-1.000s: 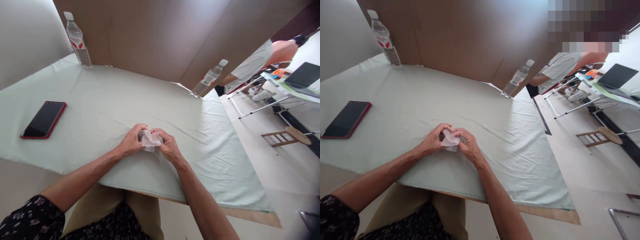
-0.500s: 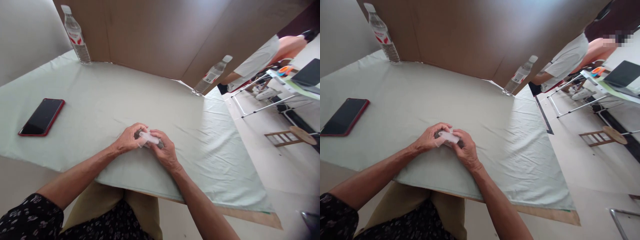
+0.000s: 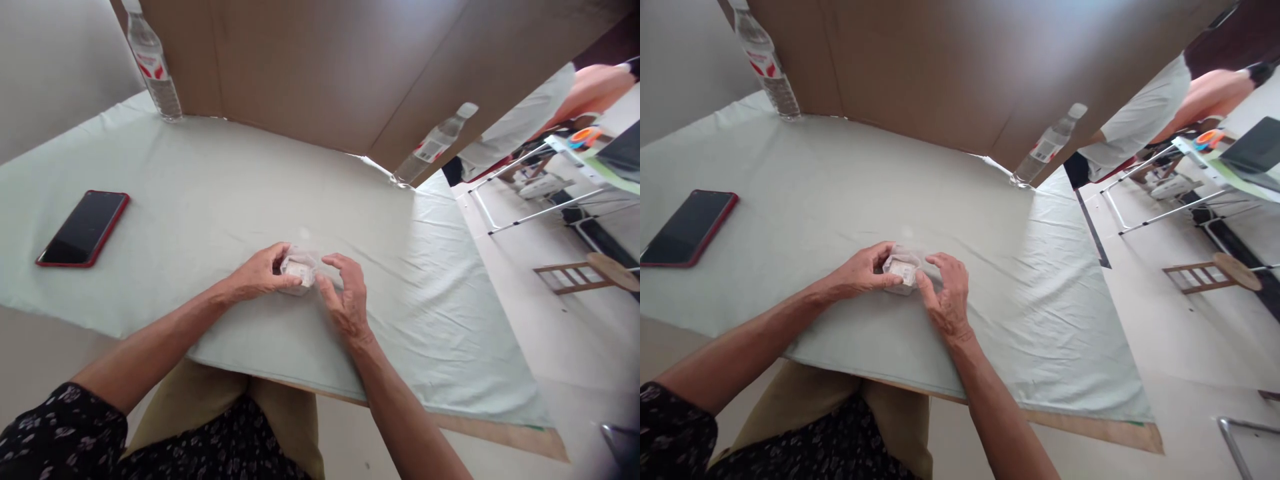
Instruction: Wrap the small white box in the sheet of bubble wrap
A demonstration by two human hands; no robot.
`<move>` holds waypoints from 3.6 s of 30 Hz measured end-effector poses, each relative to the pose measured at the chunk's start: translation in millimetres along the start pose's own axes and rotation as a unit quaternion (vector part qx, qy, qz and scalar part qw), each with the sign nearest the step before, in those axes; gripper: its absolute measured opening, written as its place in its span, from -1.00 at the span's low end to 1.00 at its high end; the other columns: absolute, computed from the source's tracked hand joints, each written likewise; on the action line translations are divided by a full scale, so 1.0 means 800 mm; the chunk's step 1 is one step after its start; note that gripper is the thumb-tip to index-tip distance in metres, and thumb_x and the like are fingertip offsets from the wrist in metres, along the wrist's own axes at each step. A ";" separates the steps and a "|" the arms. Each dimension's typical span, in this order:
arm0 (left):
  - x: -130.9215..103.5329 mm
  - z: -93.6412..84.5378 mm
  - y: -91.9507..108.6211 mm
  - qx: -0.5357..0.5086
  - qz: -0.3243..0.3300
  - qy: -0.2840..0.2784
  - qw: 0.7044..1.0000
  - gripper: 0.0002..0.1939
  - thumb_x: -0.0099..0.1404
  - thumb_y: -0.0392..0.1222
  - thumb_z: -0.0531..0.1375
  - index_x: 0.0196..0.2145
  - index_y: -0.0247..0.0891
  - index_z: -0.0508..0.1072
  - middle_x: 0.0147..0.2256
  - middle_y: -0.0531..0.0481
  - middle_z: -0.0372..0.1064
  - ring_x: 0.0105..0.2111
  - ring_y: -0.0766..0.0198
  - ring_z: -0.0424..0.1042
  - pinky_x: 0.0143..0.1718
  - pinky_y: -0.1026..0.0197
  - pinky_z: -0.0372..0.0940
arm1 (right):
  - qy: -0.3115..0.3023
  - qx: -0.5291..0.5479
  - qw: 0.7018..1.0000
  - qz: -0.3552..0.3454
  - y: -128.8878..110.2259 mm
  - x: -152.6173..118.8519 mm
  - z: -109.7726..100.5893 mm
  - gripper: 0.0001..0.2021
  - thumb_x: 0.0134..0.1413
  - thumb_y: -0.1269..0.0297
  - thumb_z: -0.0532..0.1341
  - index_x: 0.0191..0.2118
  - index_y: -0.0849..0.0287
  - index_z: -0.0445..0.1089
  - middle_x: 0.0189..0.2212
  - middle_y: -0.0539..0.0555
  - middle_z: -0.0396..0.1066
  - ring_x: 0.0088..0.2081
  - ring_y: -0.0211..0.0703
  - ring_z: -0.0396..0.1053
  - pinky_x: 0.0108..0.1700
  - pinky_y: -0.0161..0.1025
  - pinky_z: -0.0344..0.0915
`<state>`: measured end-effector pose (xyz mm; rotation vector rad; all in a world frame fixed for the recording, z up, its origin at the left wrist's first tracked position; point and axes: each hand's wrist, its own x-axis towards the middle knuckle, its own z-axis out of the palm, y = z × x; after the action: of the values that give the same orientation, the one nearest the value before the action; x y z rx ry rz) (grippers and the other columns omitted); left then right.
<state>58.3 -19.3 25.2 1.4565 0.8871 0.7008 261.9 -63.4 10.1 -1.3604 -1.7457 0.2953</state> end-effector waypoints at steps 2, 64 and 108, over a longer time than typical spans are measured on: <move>0.000 -0.001 -0.004 -0.002 0.007 0.004 1.000 -0.32 0.08 -0.07 0.34 0.12 -0.31 0.29 -0.01 -0.16 0.40 -0.07 0.11 0.40 -0.08 0.13 0.29 | -0.024 -0.019 0.999 -0.029 0.002 -0.001 0.002 -0.69 0.21 0.04 0.19 -0.01 0.06 0.42 0.09 0.20 0.38 0.15 0.11 0.29 0.20 0.15 0.17; 0.001 0.000 -0.005 -0.054 0.005 -0.018 0.998 -0.24 0.11 -0.11 0.35 0.23 -0.30 0.24 0.10 -0.21 0.36 0.04 0.03 0.39 0.01 0.07 0.29 | -0.184 0.194 0.960 0.079 0.019 0.003 0.004 -0.14 -0.02 0.03 0.38 0.36 0.01 0.04 0.17 0.22 0.32 0.12 0.08 0.36 0.17 0.10 0.29; 0.012 -0.012 -0.018 -0.017 -0.004 0.060 0.998 -0.29 0.19 0.08 0.29 0.18 -0.38 0.32 -0.10 -0.19 0.50 -0.15 0.12 0.47 -0.09 0.07 0.33 | -0.064 0.107 0.992 0.010 -0.015 0.044 0.019 -0.84 0.10 0.32 0.22 -0.17 0.02 0.46 -0.31 0.01 0.55 -0.16 -0.06 0.47 0.05 -0.01 0.29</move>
<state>53.7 -6.7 10.8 1.3919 0.9688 0.7996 242.0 -32.4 25.5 -1.2270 -1.7499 0.5754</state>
